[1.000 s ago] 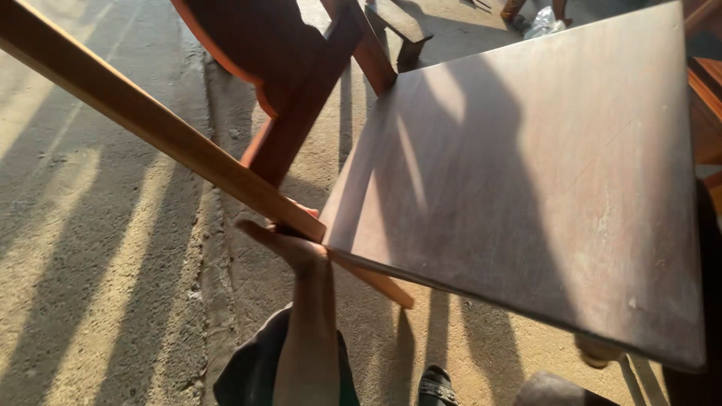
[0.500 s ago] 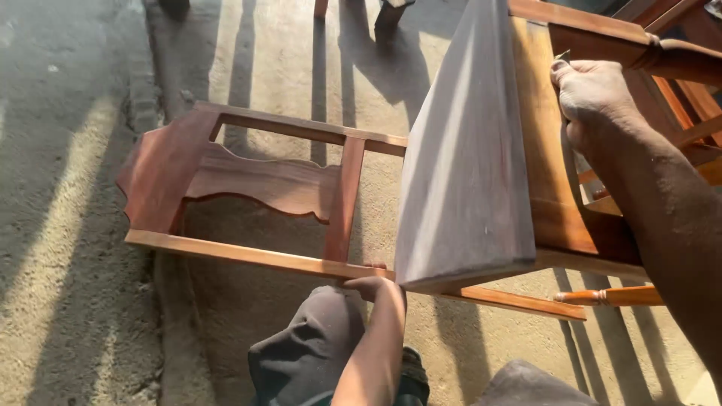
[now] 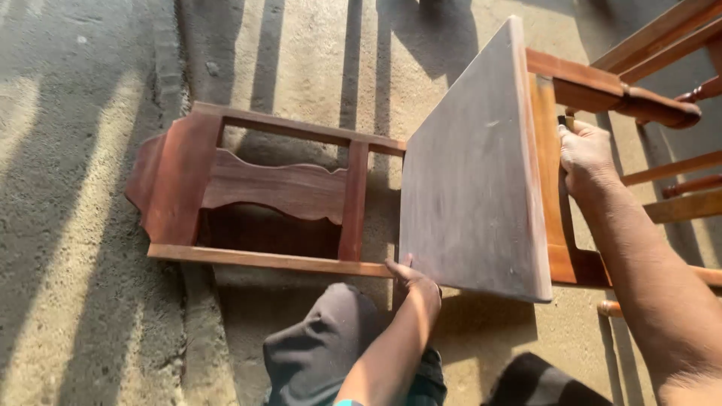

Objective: Sanding a wooden chair with sandpaper.

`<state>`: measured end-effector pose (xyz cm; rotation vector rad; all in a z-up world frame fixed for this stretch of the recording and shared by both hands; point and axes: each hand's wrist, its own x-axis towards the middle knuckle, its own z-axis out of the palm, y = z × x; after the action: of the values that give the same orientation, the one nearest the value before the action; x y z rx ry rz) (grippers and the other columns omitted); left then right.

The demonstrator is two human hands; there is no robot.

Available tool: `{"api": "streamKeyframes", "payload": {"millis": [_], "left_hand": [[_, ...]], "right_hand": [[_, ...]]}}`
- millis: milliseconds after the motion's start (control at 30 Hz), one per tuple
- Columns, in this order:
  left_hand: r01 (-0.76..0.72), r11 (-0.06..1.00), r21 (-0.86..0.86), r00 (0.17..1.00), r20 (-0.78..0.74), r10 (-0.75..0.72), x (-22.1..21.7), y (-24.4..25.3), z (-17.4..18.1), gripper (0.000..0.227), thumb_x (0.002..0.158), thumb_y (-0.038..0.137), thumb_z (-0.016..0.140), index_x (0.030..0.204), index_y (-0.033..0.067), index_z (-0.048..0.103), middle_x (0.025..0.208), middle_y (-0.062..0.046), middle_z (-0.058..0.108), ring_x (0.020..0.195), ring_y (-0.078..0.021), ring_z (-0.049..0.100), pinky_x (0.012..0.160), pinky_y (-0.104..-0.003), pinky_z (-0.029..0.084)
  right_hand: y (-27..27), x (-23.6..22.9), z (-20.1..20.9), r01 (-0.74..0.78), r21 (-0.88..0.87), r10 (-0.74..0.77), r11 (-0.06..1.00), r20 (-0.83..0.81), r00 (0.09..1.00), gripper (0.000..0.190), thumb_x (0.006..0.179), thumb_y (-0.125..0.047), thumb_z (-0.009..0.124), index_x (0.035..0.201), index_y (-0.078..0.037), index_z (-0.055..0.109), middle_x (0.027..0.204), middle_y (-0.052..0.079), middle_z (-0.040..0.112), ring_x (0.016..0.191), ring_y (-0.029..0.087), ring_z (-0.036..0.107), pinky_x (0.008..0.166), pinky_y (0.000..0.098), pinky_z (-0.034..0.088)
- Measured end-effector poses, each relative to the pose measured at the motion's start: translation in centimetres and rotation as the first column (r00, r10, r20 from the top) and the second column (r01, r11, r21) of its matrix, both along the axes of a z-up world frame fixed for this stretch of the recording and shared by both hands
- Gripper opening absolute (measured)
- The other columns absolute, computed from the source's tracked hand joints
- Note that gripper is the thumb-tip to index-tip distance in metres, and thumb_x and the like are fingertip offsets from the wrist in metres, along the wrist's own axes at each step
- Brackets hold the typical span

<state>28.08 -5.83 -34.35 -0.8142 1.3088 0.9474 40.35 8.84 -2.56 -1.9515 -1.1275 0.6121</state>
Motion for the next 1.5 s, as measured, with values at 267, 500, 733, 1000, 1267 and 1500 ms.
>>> {"api": "streamKeyframes", "payload": {"millis": [267, 500, 733, 1000, 1267, 1500], "left_hand": [[0.165, 0.924, 0.344, 0.986, -0.075, -0.148, 1.8, 0.0, 2.5, 0.085, 0.092, 0.068, 0.05, 0.142, -0.001, 0.051, 0.145, -0.014, 0.057, 0.13, -0.0278, 0.053, 0.11, -0.045, 0.039], [0.369, 0.78, 0.506, 0.845, 0.166, -0.508, -4.3, -2.6, 7.3, 0.103, 0.089, 0.078, 0.042, 0.163, 0.0126, 0.014, 0.17, -0.015, 0.02, 0.15, -0.0352, 0.028, 0.117, -0.055, 0.034], [0.737, 0.481, 0.475, 0.562, -0.826, -0.045, -11.1, 2.4, 0.0, 0.097, 0.091, 0.033, 0.077, 0.157, -0.0011, 0.015, 0.152, -0.029, 0.031, 0.136, -0.0383, 0.036, 0.111, -0.049, 0.035], [0.835, 0.247, 0.491, 0.47, -0.871, 0.142, -16.1, 0.0, 14.0, 0.081, 0.09, 0.044, 0.067, 0.152, 0.0049, 0.032, 0.136, -0.019, 0.056, 0.122, -0.0291, 0.061, 0.105, -0.043, 0.053], [0.946, -0.318, 0.059, 0.297, -0.548, 0.782, -9.7, -4.7, 25.7, 0.067, 0.095, 0.044, 0.066, 0.149, 0.013, 0.042, 0.163, -0.032, 0.02, 0.155, -0.047, 0.019, 0.126, -0.055, 0.026], [0.992, -0.117, 0.037, 0.108, -0.709, 0.697, -6.8, -3.5, 24.2, 0.081, 0.106, 0.033, 0.061, 0.161, -0.0075, 0.019, 0.165, -0.034, 0.028, 0.154, -0.051, 0.035, 0.126, -0.054, 0.041]], "right_hand": [[-4.1, 0.4, 0.6, -0.171, 0.146, 0.016, 0.974, 0.714, 0.7, 0.014, 0.107, -0.001, 0.056, 0.108, -0.003, 0.07, 0.091, 0.01, 0.068, 0.075, 0.021, 0.061, 0.062, 0.0406, 0.049], [-18.8, -4.4, 5.2, -0.28, 0.298, -0.25, 0.912, 0.948, 0.195, 0.024, 0.103, 0.001, 0.06, 0.124, -0.005, 0.071, 0.101, 0.016, 0.075, 0.085, 0.03, 0.069, 0.081, 0.0451, 0.054], [-21.1, -8.5, 3.8, -0.428, 0.488, 0.23, 0.761, 0.414, 0.881, 0.043, 0.098, 0.013, 0.039, 0.133, 0.004, 0.062, 0.13, 0.021, 0.069, 0.125, 0.026, 0.069, 0.114, 0.0356, 0.056], [-3.8, -8.0, 2.6, -0.445, -0.14, 0.422, 0.885, 0.646, 0.636, 0.047, 0.103, -0.001, 0.044, 0.147, -0.013, 0.056, 0.13, 0.019, 0.07, 0.086, 0.031, 0.077, 0.077, 0.0378, 0.065], [-14.6, -4.4, 1.3, -0.851, 0.255, 0.509, 0.459, 0.71, 0.487, 0.031, 0.106, -0.007, 0.053, 0.136, -0.003, 0.062, 0.142, 0.021, 0.062, 0.129, 0.036, 0.066, 0.101, 0.041, 0.058], [-0.4, -4.6, -2.9, -0.662, 0.224, 0.459, 0.715, 0.564, 0.687, 0.033, 0.106, -0.01, 0.051, 0.136, -0.009, 0.062, 0.124, 0.019, 0.07, 0.061, 0.018, 0.074, 0.046, 0.0272, 0.058]]}}
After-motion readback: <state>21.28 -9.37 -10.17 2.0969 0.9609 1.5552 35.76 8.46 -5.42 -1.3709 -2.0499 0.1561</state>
